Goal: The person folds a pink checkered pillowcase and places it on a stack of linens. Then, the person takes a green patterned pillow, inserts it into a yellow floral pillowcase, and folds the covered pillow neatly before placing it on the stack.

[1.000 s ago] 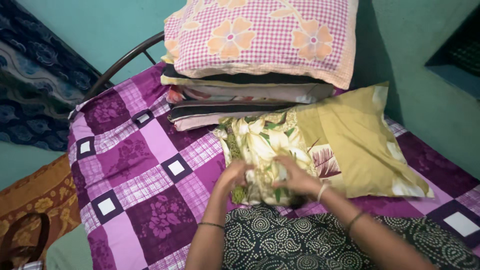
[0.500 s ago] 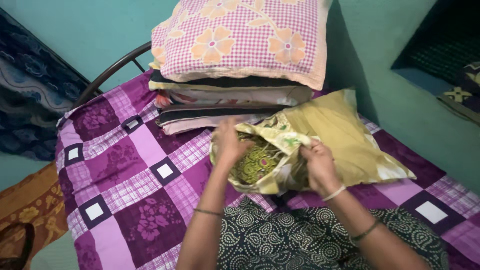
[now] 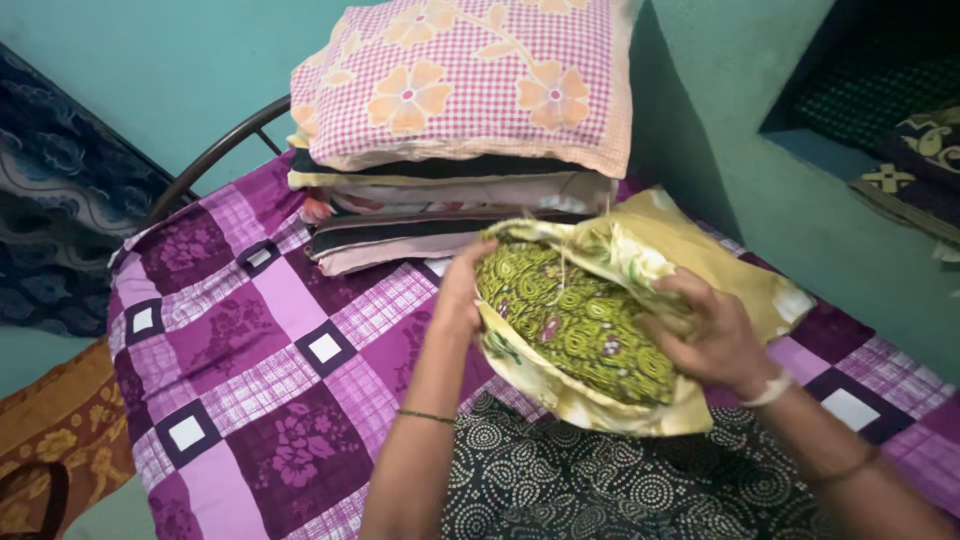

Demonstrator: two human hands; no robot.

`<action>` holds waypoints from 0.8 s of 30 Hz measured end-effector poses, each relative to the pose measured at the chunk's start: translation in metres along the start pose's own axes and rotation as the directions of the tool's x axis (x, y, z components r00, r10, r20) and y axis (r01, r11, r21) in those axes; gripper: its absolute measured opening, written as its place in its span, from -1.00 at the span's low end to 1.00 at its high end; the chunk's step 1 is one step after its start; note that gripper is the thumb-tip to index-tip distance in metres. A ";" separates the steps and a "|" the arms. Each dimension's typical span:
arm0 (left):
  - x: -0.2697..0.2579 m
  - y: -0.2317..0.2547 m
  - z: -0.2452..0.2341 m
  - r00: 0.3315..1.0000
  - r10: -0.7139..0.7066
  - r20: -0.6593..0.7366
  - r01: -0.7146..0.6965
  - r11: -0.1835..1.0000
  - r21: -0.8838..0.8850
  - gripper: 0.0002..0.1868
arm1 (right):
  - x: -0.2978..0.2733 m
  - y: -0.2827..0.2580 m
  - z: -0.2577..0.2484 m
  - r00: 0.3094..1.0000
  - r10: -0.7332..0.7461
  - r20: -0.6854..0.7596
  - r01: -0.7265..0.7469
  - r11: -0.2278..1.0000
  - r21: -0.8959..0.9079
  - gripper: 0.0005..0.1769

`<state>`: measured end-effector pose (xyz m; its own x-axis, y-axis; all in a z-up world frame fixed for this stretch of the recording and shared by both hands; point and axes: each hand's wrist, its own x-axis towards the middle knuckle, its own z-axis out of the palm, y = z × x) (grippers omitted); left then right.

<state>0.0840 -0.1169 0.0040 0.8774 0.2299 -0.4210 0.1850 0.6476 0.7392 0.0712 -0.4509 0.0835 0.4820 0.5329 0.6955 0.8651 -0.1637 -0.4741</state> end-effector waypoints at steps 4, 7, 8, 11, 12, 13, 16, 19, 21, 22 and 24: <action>-0.028 0.044 0.032 0.981 0.098 0.169 -0.109 0.992 0.059 -0.76 | 0.003 0.014 -0.049 0.980 0.198 0.028 -0.164 0.872 -0.461 -0.77; -0.048 0.054 0.070 0.962 0.199 0.188 -0.214 0.974 0.067 -0.81 | 0.013 0.022 -0.084 0.985 0.159 -0.061 -0.166 0.821 -0.547 -0.83; -0.054 0.060 0.084 0.955 0.225 0.192 -0.235 0.971 0.034 -0.82 | 0.020 0.023 -0.094 0.993 0.089 -0.082 -0.120 0.819 -0.562 -0.82; -0.076 0.081 0.123 0.933 0.331 0.139 -0.307 0.936 -0.171 -0.81 | 0.032 0.003 -0.123 0.989 0.019 -0.148 -0.098 0.833 -0.544 -0.71; -0.084 0.087 0.137 0.930 0.351 0.113 -0.315 0.915 -0.251 -0.82 | 0.035 -0.008 -0.132 0.985 0.019 -0.174 -0.110 0.841 -0.529 -0.67; -0.091 0.091 0.151 0.926 0.367 0.085 -0.321 0.888 -0.330 -0.84 | 0.035 -0.022 -0.137 0.975 0.049 -0.217 -0.146 0.877 -0.457 -0.71; -0.111 0.090 0.200 0.947 0.316 -0.054 -0.306 0.841 -0.447 -0.78 | 0.020 -0.077 -0.144 0.963 0.082 -0.256 -0.141 0.965 -0.222 -0.72; -0.127 0.079 0.249 0.920 0.383 -0.084 -0.369 0.775 -0.513 -0.73 | -0.005 -0.123 -0.129 0.914 0.405 0.012 -0.402 0.904 0.146 -0.34; -0.139 0.075 0.271 0.890 0.451 -0.060 -0.411 0.739 -0.534 -0.68 | -0.014 -0.130 -0.101 0.966 0.183 0.183 -0.190 0.982 0.021 0.02; -0.146 0.075 0.281 0.880 0.472 -0.047 -0.422 0.734 -0.532 -0.63 | -0.019 -0.130 -0.086 0.954 0.215 0.209 -0.214 0.977 -0.027 0.05; -0.160 0.083 0.294 0.891 0.452 -0.049 -0.414 0.763 -0.497 -0.59 | -0.027 -0.131 -0.059 0.924 0.280 0.260 -0.257 0.959 -0.119 0.10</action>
<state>0.0895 -0.3136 0.2873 0.8435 0.5330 -0.0671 -0.4422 0.7598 0.4766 -0.0466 -0.4930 0.1587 0.6515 0.6626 0.3696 0.7222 -0.3925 -0.5695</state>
